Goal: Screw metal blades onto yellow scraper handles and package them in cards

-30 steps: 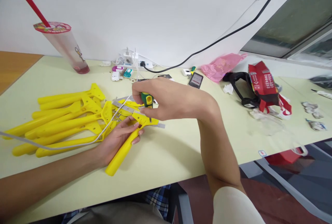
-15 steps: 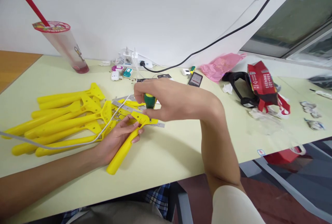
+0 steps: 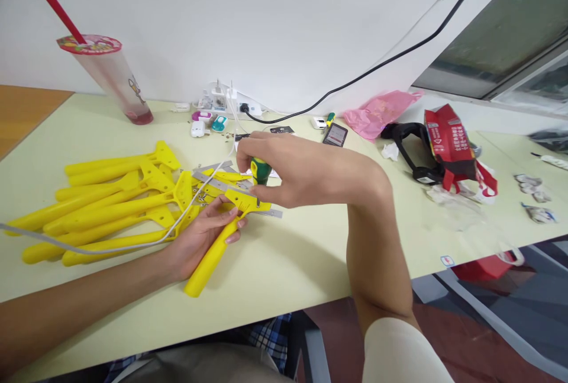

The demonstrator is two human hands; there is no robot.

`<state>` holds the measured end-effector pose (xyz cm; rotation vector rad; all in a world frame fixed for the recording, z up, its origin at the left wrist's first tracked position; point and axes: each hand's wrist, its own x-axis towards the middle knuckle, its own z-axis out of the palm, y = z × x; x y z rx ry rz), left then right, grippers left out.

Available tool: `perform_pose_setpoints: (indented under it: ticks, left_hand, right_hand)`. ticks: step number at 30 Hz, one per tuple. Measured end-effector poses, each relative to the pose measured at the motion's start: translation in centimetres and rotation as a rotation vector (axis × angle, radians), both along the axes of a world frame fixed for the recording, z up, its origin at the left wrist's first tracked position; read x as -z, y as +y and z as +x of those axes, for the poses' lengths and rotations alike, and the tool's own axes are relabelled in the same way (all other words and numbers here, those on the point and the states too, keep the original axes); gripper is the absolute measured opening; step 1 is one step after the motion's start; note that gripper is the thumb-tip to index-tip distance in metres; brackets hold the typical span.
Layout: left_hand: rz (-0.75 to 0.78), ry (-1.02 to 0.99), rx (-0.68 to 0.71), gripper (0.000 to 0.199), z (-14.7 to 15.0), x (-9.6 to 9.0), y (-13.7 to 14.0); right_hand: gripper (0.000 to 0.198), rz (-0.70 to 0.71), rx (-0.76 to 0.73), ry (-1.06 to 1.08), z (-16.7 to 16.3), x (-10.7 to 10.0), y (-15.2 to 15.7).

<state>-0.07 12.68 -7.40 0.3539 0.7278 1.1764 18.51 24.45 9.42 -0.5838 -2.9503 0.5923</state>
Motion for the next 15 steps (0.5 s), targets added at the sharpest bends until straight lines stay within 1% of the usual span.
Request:
perform_pose_setpoints:
  ticks: [2, 4, 7, 10, 15]
  left_hand:
    - [-0.001, 0.0, -0.001, 0.033, -0.01, 0.08, 0.0]
    - [0.002, -0.001, 0.002, 0.032, -0.03, 0.17, 0.0]
    - [0.008, -0.004, 0.004, 0.033, -0.05, 0.28, 0.0]
    - [0.007, -0.007, 0.006, 0.033, -0.05, 0.32, 0.0]
    - [0.0, 0.005, 0.004, 0.033, -0.06, 0.24, 0.04]
  right_hand:
    - [0.021, -0.027, -0.028, -0.018, 0.27, -0.13, -0.06]
    - [0.018, -0.032, -0.034, -0.032, 0.18, -0.34, -0.13]
    - [0.011, -0.009, -0.005, -0.033, -0.41, -0.4, -0.17]
    - [0.009, 0.016, 0.032, -0.032, -0.7, -0.09, -0.16]
    - [0.02, -0.011, -0.011, -0.047, 0.03, 0.01, -0.23]
